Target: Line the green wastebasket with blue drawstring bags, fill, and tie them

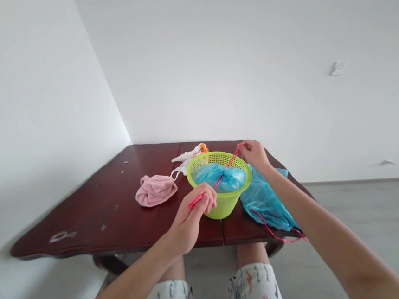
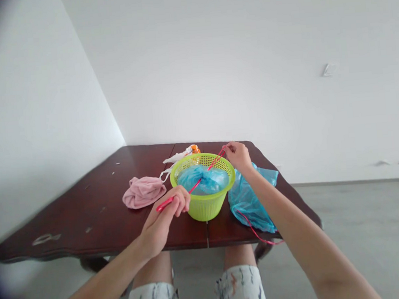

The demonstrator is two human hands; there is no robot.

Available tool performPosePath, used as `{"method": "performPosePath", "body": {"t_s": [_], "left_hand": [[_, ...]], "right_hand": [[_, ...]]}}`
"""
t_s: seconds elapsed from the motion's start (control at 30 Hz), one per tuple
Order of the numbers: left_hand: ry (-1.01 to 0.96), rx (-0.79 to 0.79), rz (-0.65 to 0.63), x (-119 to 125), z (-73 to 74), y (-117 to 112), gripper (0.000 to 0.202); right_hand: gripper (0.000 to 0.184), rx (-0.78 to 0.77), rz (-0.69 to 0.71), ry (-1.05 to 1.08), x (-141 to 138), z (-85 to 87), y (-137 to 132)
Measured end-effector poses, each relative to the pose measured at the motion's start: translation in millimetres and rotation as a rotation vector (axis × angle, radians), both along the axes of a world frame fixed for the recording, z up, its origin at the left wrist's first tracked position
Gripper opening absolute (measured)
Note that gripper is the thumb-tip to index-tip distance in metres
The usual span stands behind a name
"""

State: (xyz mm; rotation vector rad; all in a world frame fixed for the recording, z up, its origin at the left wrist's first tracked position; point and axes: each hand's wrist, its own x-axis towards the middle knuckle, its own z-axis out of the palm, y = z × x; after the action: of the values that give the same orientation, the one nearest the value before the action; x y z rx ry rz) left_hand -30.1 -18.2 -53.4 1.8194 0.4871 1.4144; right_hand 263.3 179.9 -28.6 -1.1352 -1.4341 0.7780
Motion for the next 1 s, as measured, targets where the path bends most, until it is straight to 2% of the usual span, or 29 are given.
{"method": "performPosePath", "body": {"t_s": [0.07, 0.13, 0.2, 0.23, 0.3, 0.37, 0.4, 0.47, 0.57, 0.63, 0.73, 0.87, 0.93, 1.0], "left_hand": [[0.139, 0.052, 0.130, -18, -3.4, -2, 0.032], [0.273, 0.103, 0.270, -40, -15.0, -2, 0.020], [0.341, 0.110, 0.394, -63, -38.1, 1, 0.039], [0.351, 0.094, 0.440, -73, -53.4, 3, 0.045], [0.325, 0.023, 0.494, -88, -87.7, 9, 0.049], [0.249, -0.087, 0.514, -95, -121.4, 16, 0.049], [0.214, -0.151, 0.519, -97, -136.5, 20, 0.050], [0.173, -0.278, 0.521, -96, -162.2, 27, 0.055], [0.135, -0.417, 0.506, -93, -189.9, 37, 0.062], [0.112, -0.452, 0.506, -91, -201.4, 42, 0.063], [0.121, -0.458, 0.505, -92, -208.8, 43, 0.061], [0.178, -0.456, 0.498, -93, -207.0, 38, 0.058], [0.195, -0.457, 0.507, -92, -205.7, 36, 0.057], [0.199, -0.467, 0.518, -91, -205.3, 35, 0.057]], "right_hand": [[0.038, -0.072, 0.115, -0.022, 4, 13.2, -11], [0.066, -0.112, 0.328, -0.055, 6, 28.7, -26], [0.085, -0.071, 0.558, -0.203, -1, 40.4, -44], [0.086, -0.021, 0.632, -0.344, -7, 43.3, -52], [0.071, 0.105, 0.630, -0.714, -25, 43.8, -62], [0.044, 0.178, 0.581, -1.043, -45, 40.4, -63], [0.031, 0.170, 0.596, -1.139, -54, 39.2, -59], [0.015, 0.066, 0.710, -1.170, -67, 40.0, -49], [0.020, -0.205, 0.936, -0.949, -74, 50.6, -34], [0.029, -0.303, 1.063, -0.858, -73, 59.9, -32], [0.038, -0.258, 1.156, -0.910, -72, 68.4, -37], [0.033, -0.229, 1.107, -0.927, -70, 72.7, -45], [0.024, -0.258, 1.039, -0.836, -66, 78.5, -43], [0.019, -0.226, 0.901, -0.689, -59, 89.3, -33]]}}
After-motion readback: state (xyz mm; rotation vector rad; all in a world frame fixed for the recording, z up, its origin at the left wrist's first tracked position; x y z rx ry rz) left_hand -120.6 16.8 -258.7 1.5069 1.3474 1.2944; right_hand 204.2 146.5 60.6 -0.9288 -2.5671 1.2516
